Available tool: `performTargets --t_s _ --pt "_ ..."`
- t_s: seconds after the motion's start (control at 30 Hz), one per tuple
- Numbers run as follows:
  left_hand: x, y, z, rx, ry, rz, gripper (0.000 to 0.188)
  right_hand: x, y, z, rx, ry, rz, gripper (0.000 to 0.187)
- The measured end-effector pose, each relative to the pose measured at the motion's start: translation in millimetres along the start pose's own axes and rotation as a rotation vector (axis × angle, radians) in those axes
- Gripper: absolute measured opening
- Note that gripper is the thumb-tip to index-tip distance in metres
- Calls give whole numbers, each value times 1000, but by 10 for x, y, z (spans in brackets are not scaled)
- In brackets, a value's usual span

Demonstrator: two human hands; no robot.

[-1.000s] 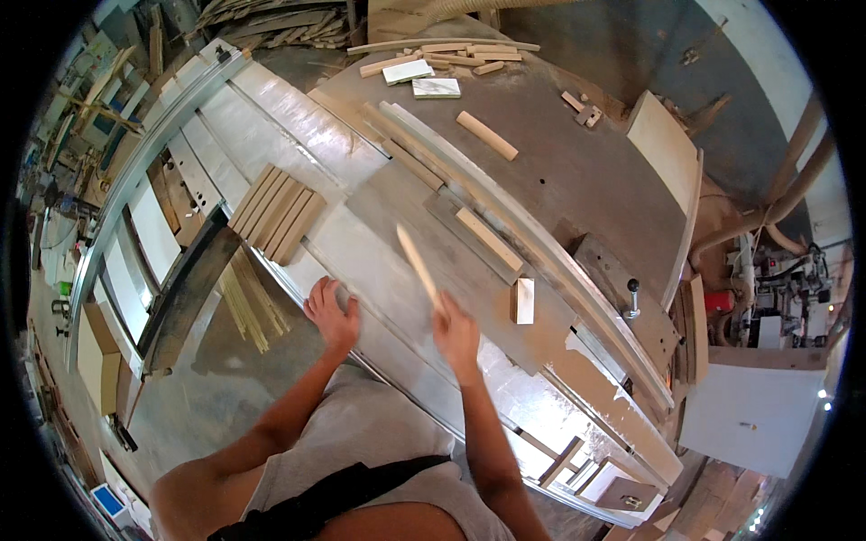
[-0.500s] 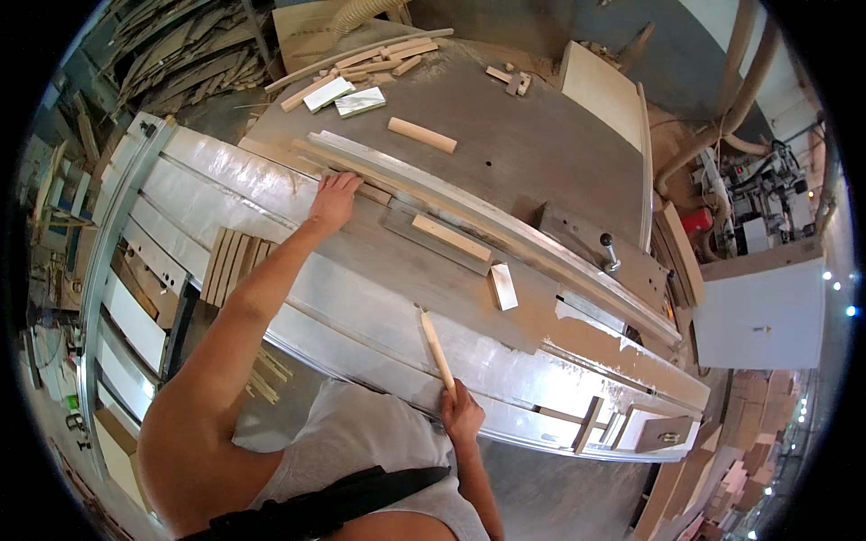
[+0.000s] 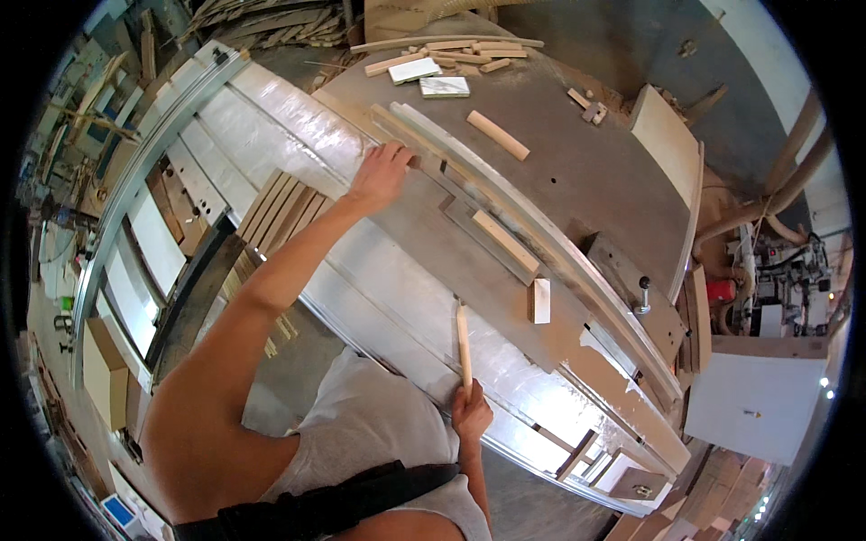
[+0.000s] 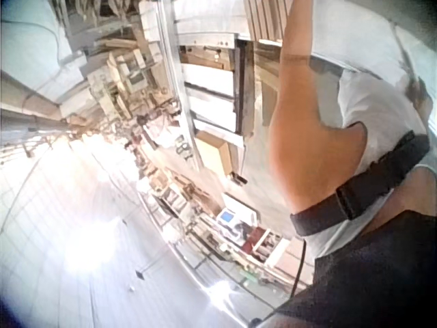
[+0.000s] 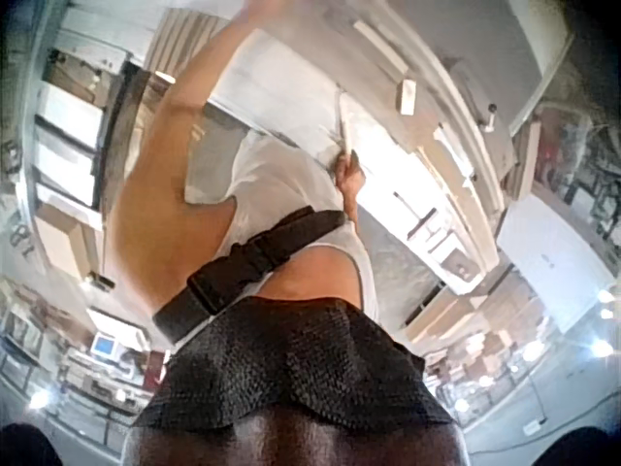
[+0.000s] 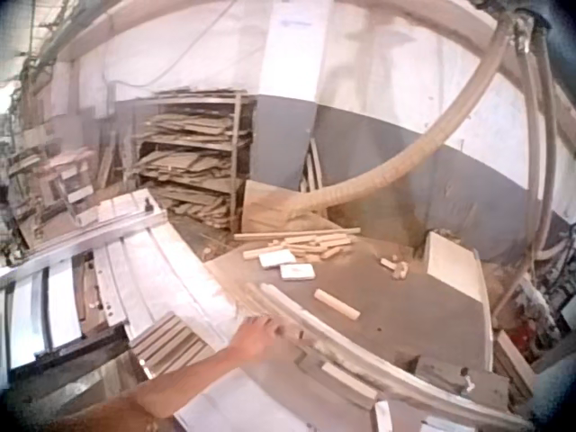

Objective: The person holds a wooden dowel and places it onto various small wooden pieces on a workbench, then aligns the pieces with the edge of the workbench.

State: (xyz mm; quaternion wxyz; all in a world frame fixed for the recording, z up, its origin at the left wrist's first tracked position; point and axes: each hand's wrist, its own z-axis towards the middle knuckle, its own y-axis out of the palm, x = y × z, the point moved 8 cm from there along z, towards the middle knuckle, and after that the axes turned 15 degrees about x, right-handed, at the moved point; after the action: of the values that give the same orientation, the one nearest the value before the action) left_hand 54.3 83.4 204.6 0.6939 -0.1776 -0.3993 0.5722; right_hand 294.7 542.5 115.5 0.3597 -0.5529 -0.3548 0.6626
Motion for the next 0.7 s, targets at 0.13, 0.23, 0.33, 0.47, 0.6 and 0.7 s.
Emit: performTargets --t_s 0.13,0.23,0.33,0.47,0.6,0.7 --pt "-51 -913 -130 104 -195 248 29 28 12 49 -82 30 13 38" --pt "-373 -1365 -540 91 -407 456 30 40 2 73 -58 -8 21 37" --pt "-670 -1521 -1153 75 -515 542 35 -7 -26 93 -49 -38 62 37" --pt "-818 -1501 -1573 -37 -575 585 39 25 -18 97 -53 -53 59 35" --pt "-836 -1469 -1618 -6 -557 588 38 54 -37 100 -43 -54 77 33" --pt "-860 -1495 -1653 87 -520 573 36 11 -68 92 -42 -39 89 31"
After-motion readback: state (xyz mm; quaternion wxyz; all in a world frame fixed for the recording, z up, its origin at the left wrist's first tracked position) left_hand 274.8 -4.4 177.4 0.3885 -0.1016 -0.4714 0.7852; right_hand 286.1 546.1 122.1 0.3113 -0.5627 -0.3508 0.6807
